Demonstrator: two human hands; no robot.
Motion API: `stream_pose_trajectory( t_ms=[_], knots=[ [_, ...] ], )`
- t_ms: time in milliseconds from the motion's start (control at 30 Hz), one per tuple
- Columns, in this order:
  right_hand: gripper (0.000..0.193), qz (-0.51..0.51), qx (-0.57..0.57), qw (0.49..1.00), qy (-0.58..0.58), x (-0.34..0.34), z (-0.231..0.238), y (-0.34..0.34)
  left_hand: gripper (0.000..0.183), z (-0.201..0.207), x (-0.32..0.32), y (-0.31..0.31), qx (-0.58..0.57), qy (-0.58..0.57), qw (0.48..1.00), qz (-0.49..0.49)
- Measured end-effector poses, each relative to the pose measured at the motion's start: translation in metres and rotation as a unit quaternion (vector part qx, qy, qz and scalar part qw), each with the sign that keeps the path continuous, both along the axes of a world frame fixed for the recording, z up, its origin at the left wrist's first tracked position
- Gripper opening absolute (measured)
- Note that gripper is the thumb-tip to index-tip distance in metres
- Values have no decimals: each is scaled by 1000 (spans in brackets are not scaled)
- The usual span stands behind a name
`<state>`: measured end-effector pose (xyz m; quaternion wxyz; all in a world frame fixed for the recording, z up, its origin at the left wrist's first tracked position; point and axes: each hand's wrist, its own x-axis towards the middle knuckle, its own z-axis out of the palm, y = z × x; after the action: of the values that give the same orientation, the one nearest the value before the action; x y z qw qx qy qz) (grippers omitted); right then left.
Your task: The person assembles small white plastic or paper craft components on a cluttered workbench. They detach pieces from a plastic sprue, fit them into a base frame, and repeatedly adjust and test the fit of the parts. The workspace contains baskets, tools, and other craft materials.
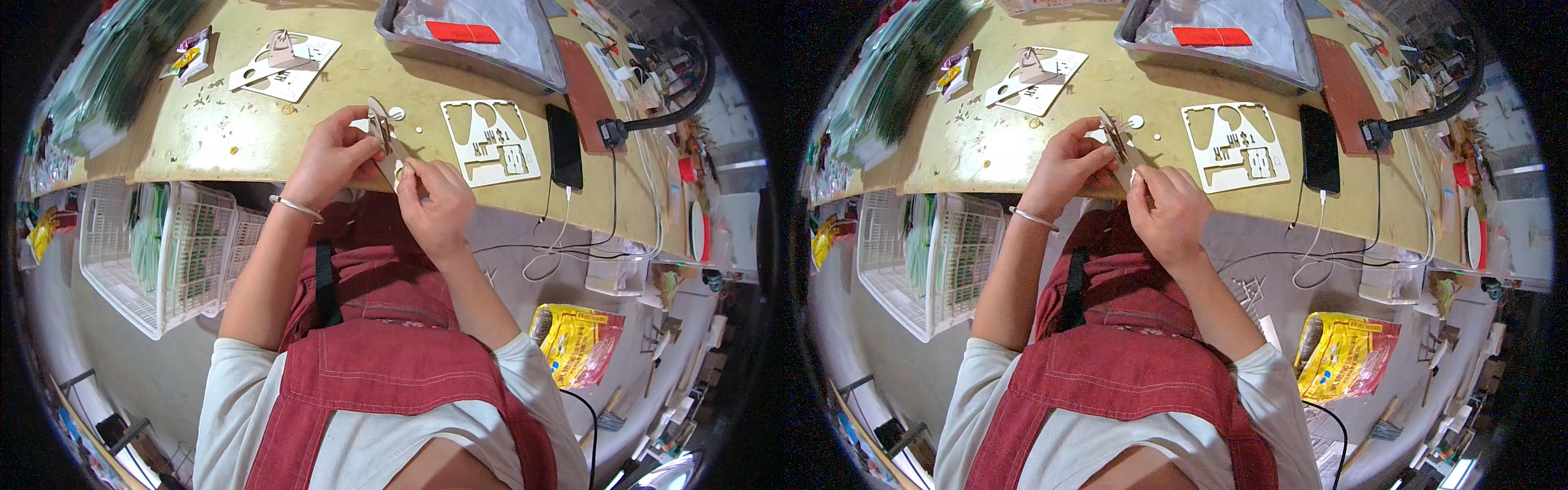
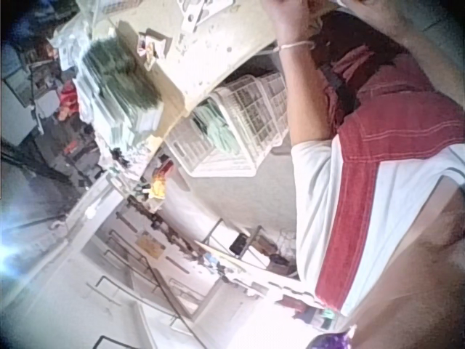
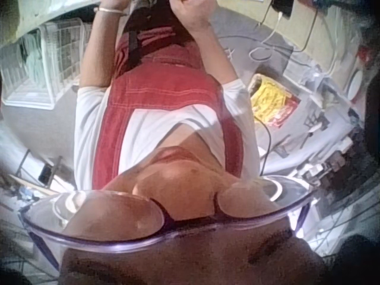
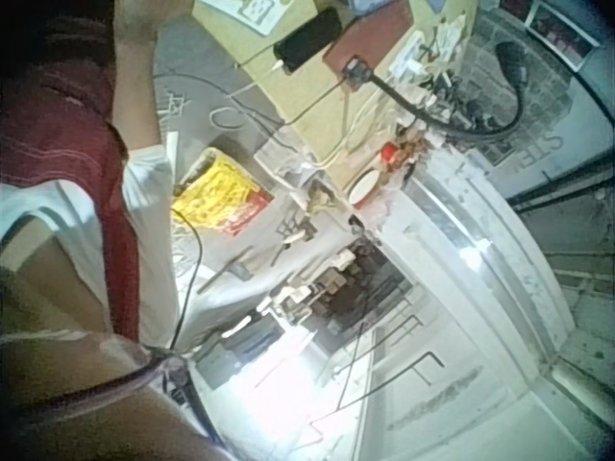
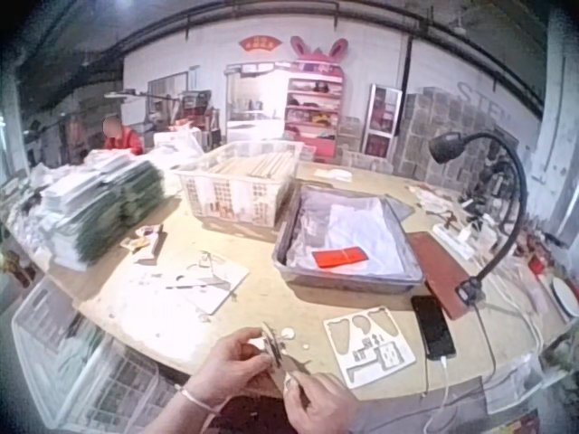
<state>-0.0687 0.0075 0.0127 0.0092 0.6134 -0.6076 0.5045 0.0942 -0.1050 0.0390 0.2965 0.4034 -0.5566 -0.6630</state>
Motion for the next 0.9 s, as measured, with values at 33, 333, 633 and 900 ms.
stream_pose_trajectory(
  t_ms=[33,333,633,900],
  knots=[
    [13,0,1,1000,-4,0,-1,0,50,0,1,0,1,2,1000,-4],
    [13,-13,-5,1000,-7,0,-6,-3,47,0,3,-1,1,-1,1000,-17],
    [10,-11,-35,999,18,0,-5,-4,41,-6,7,-7,26,18,999,-32],
    [11,-16,-13,1000,22,0,-2,-2,41,0,4,-6,38,-1,999,-25]
  ],
)
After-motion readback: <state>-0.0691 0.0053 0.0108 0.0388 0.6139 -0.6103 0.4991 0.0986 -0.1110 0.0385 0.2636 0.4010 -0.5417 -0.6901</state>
